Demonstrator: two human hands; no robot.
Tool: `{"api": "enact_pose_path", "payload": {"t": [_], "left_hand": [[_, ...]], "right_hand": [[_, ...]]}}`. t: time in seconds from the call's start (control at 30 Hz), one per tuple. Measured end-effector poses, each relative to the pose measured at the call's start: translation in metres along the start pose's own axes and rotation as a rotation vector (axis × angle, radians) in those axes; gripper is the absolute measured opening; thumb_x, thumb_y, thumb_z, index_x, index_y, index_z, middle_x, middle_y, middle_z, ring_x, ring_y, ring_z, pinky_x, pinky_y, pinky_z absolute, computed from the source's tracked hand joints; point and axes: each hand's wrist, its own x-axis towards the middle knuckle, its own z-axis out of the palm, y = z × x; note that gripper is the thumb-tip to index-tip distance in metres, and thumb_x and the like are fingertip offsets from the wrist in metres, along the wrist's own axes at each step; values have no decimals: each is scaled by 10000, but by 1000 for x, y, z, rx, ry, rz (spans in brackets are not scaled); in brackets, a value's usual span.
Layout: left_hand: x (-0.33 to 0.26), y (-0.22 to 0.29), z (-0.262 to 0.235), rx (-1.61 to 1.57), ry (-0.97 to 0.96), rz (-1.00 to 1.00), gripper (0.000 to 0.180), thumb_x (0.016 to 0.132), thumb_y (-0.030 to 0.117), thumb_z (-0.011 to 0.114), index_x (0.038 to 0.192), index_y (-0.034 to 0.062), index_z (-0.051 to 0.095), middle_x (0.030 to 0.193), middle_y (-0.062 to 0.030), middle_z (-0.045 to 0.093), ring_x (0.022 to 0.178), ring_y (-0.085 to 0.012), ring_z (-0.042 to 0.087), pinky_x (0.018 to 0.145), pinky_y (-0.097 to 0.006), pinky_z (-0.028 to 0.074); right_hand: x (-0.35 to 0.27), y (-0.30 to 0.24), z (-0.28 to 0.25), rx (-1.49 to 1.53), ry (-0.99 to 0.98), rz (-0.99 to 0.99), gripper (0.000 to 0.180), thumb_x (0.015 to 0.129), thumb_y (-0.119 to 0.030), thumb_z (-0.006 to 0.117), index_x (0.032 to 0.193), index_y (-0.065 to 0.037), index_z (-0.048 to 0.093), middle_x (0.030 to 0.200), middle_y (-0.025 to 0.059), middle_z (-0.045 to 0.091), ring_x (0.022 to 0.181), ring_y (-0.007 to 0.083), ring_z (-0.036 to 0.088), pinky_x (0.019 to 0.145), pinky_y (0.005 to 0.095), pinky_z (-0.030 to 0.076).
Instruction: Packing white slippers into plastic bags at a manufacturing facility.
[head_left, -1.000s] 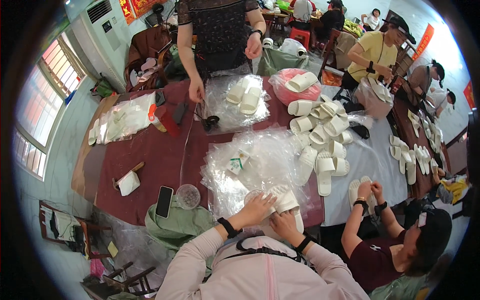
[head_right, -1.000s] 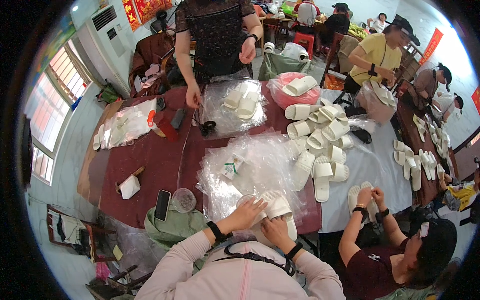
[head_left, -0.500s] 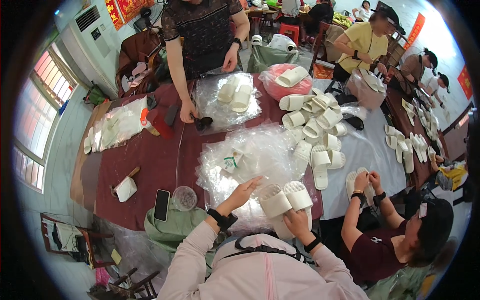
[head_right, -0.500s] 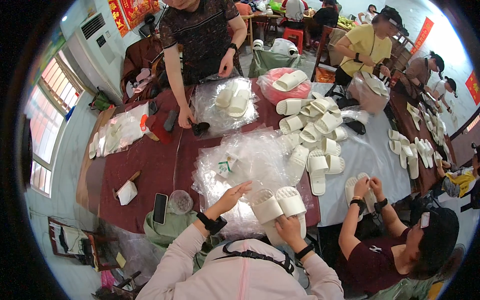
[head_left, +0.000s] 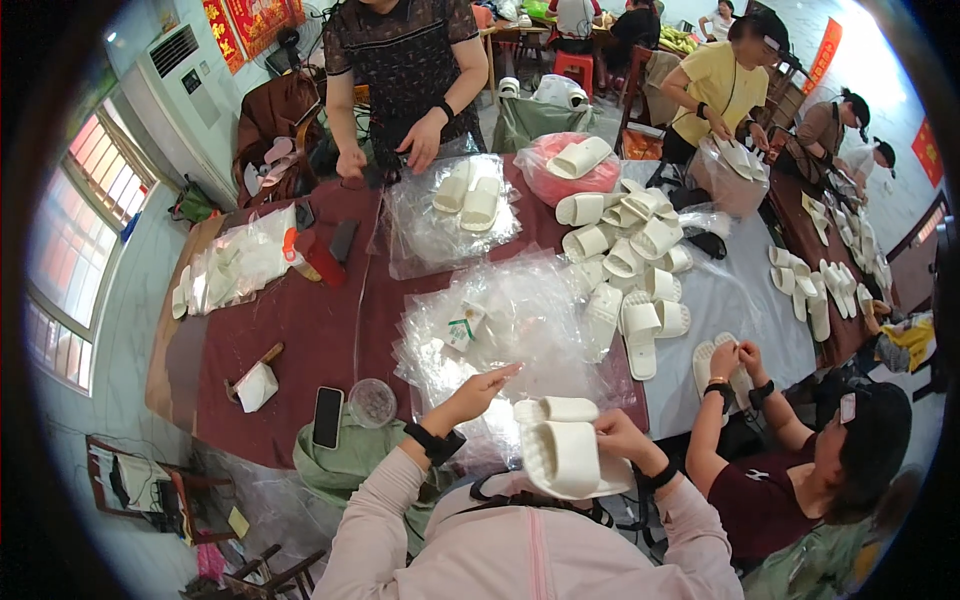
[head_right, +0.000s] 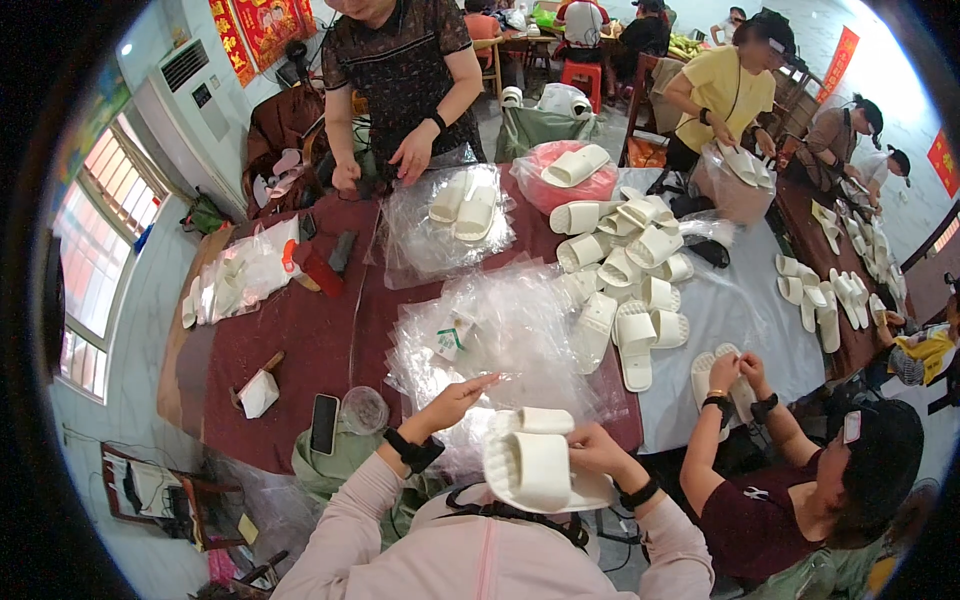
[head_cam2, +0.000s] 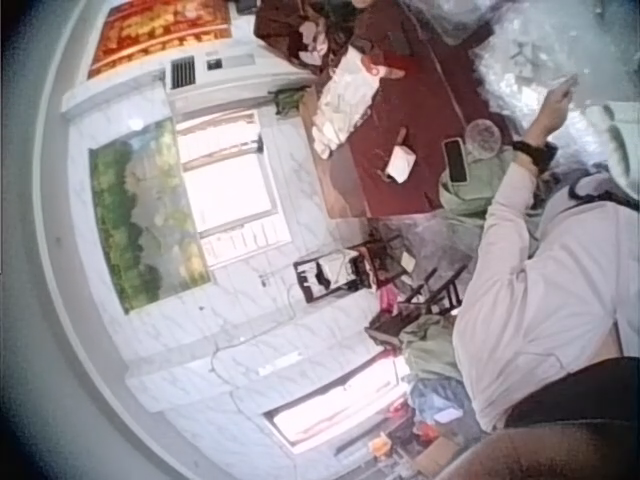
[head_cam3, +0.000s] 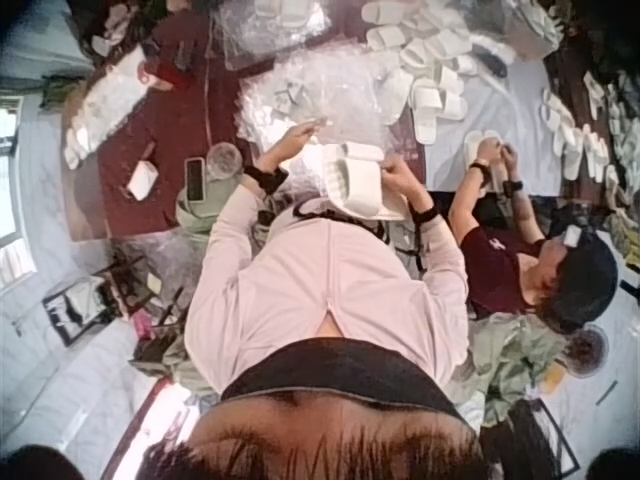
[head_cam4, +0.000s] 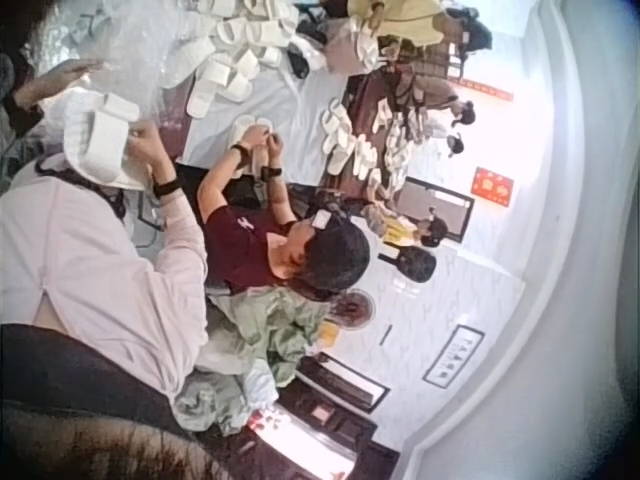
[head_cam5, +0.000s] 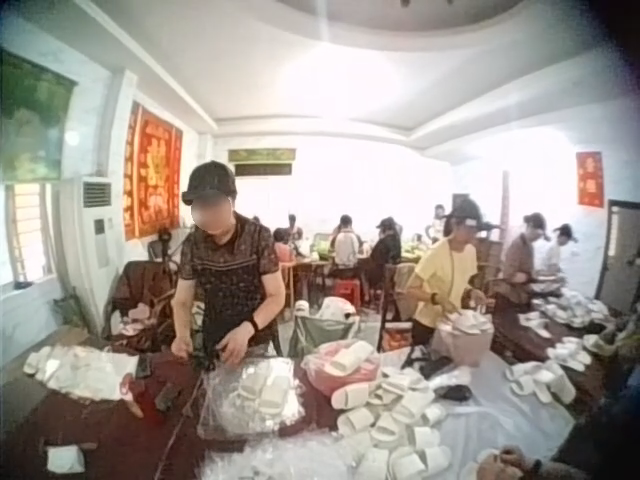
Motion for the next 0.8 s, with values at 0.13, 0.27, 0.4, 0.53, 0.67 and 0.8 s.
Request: {"api": "enact_pose_path", "payload": {"t": [0.13,0.27,0.4,0.53,0.67,0.8], "left_hand": [[-2,-4,6,73,-188,-111,386,893,117,476,1270,50,428,1220,-91,521,1096,-181,495,922,-271,370],[-4,0,9,221,-86,-62,397,886,154,496,1263,49,428,1205,-111,532,1077,-182,511,909,-269,378],[-11,3,4,226,8,-59,405,909,145,418,1302,59,375,1284,-124,458,1156,-201,454,952,-257,336],[-12,-2,16,234,11,26,424,900,140,397,1318,78,358,1360,-127,356,1246,-296,336,1002,-376,281],[-11,-6,25,963,31,132,411,862,191,425,1264,107,425,1387,-122,297,1257,-464,195,961,-620,193],[-11,-8,24,923,2,123,421,850,149,428,1263,71,411,1375,-147,305,1259,-449,209,971,-610,180]], "right_hand": [[42,14,3,-256,-1,124,168,796,-107,565,777,51,619,618,-39,552,591,24,449,505,226,398],[62,56,6,-205,63,32,221,763,-203,580,892,-36,647,642,142,622,562,120,587,545,271,457],[64,54,14,-402,131,71,237,744,-224,571,892,-60,656,678,172,615,598,245,618,564,328,467],[64,65,29,-749,238,2,217,716,-236,580,816,-67,671,646,156,599,661,320,585,637,413,445],[64,48,57,-1037,233,-335,187,713,-233,607,682,-49,620,604,141,561,629,319,559,641,411,433],[61,51,60,-1024,317,-293,154,717,-202,600,720,-50,623,664,151,581,696,319,566,726,412,428]]}}
